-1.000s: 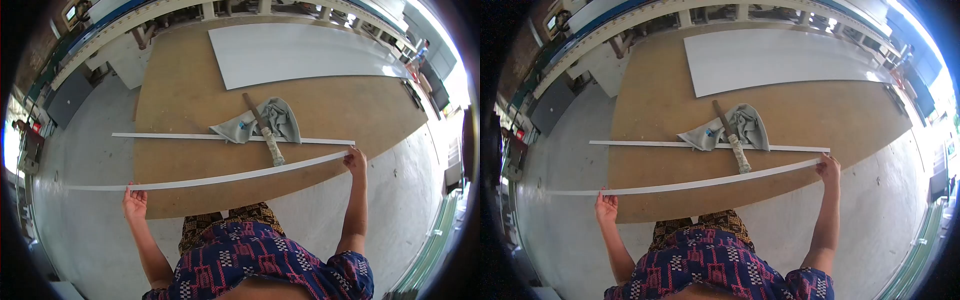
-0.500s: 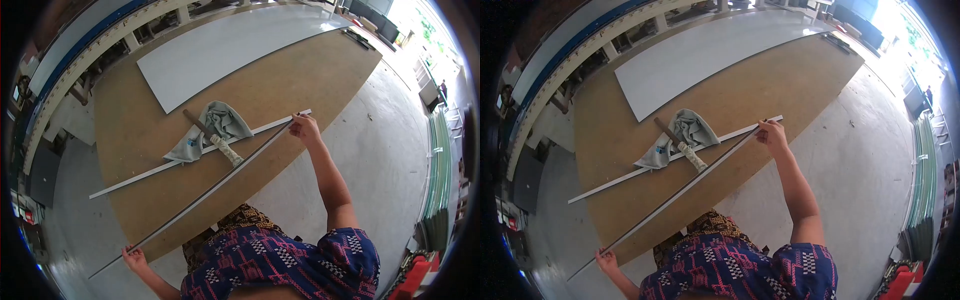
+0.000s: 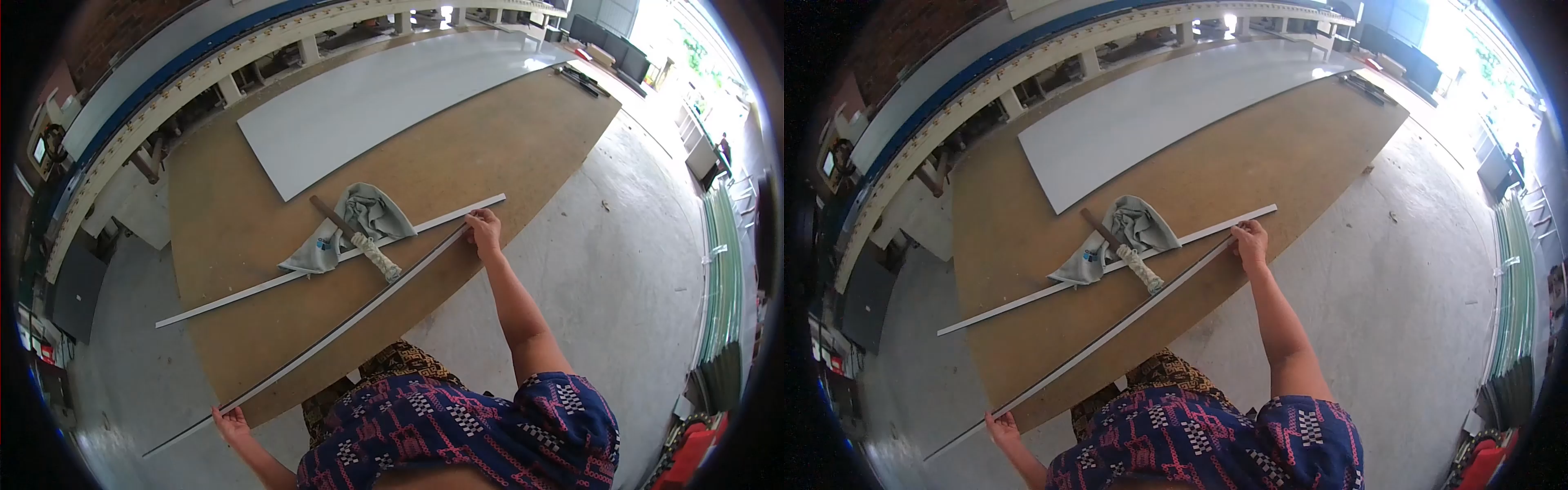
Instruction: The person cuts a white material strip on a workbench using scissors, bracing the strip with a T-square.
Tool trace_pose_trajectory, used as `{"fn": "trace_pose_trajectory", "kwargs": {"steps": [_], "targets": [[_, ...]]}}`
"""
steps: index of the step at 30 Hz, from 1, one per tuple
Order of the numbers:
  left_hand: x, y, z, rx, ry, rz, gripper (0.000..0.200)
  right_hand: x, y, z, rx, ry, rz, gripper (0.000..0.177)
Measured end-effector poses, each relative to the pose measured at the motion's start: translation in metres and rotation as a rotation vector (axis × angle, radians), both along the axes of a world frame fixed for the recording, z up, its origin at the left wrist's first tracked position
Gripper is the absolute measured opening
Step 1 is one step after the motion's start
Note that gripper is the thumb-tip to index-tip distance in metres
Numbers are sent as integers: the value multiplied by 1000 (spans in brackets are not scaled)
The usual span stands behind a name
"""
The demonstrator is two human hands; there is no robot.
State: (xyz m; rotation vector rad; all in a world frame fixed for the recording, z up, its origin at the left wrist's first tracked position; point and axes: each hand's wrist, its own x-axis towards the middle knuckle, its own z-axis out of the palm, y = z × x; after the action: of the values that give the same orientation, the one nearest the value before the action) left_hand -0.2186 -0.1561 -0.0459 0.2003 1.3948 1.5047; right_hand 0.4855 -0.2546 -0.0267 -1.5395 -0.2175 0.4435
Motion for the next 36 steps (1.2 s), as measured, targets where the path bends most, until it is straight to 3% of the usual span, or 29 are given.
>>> {"fn": "trace_pose_trajectory", "kwargs": {"steps": [11,36], "targets": [[-6,1,-14,72,-36,-17,37,2,0,-9,96,-42,21,12],[11,-4,5,17,105,-74,38,-1,-1,0,81,-12,-7,16]]}}
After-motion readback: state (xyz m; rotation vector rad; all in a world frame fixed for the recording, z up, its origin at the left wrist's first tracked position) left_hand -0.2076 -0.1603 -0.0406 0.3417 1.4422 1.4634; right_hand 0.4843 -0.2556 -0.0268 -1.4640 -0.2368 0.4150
